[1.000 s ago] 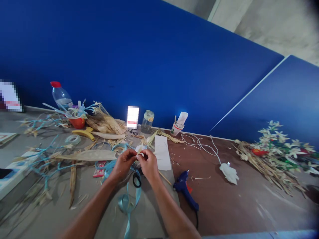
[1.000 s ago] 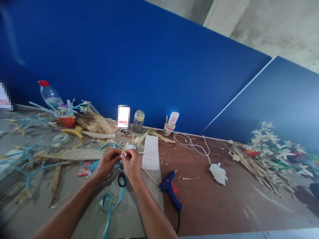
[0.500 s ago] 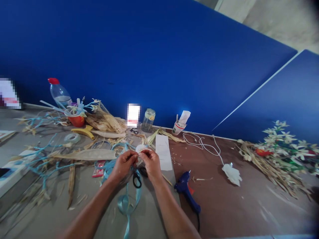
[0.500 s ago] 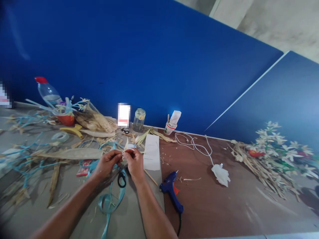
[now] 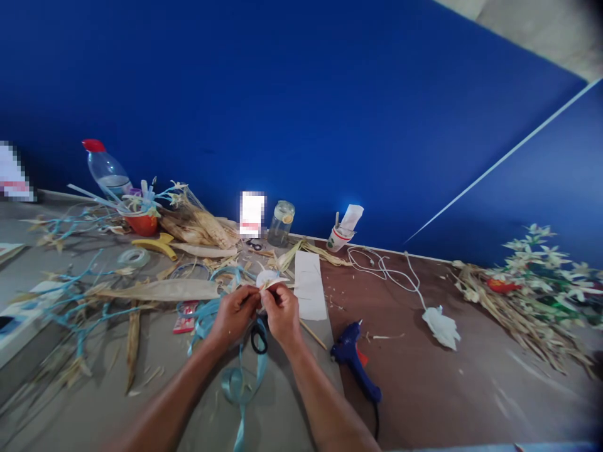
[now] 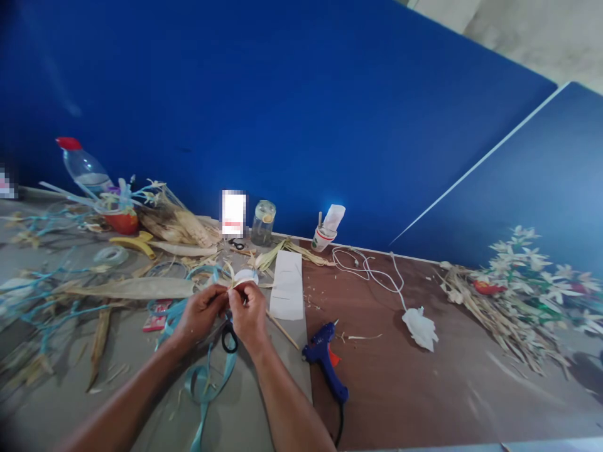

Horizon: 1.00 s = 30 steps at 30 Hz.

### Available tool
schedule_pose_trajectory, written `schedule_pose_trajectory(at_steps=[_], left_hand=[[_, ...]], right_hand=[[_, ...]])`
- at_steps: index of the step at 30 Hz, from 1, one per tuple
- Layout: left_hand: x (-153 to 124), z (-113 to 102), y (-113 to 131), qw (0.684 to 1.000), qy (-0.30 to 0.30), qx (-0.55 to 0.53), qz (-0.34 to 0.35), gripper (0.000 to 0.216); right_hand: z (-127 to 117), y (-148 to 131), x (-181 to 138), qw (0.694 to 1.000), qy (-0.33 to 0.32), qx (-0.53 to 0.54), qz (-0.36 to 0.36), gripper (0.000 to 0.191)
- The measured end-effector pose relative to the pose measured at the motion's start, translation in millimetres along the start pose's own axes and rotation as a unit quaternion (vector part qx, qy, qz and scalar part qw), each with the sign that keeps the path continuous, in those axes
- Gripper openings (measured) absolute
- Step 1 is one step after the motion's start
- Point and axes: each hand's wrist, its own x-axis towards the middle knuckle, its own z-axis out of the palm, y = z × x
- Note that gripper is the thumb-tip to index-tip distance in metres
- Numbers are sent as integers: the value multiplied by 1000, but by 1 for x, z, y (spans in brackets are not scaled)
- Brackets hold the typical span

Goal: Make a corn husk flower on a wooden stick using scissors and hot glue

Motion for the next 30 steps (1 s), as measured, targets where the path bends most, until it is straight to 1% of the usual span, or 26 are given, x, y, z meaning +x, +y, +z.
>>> schedule_pose_trajectory(at_steps=[4, 8, 11, 14, 16, 19, 22, 30], left_hand=[[-1, 2, 3, 1000, -5, -18, -13, 23], [-1, 4, 5, 998, -20, -43, -35, 22], [0, 5, 5, 997, -12, -65, -43, 20], [1, 5, 3, 996, 12, -80, -40, 19], [3, 4, 0, 995, 28, -93, -38, 19], [4, 4, -2, 993, 36, -108, -39, 19], [4, 4, -2, 992, 33, -112, -46, 19], [5, 6, 0, 988, 36, -141, -55, 19]], right_hand=[[4, 0, -3, 1000, 8, -13, -10, 15], [5, -2, -5, 1000, 21, -10, 4, 14], [4, -3, -6, 1000, 25, -10, 5, 15], [3, -3, -5, 999, 6, 31, 14, 17], [3, -1, -5, 996, -9, 78, 37, 17], [3, 6, -4, 988, 5, 130, 86, 24], [3, 11, -4, 981, 19, 150, 117, 26], [3, 14, -2, 976, 24, 178, 120, 22]])
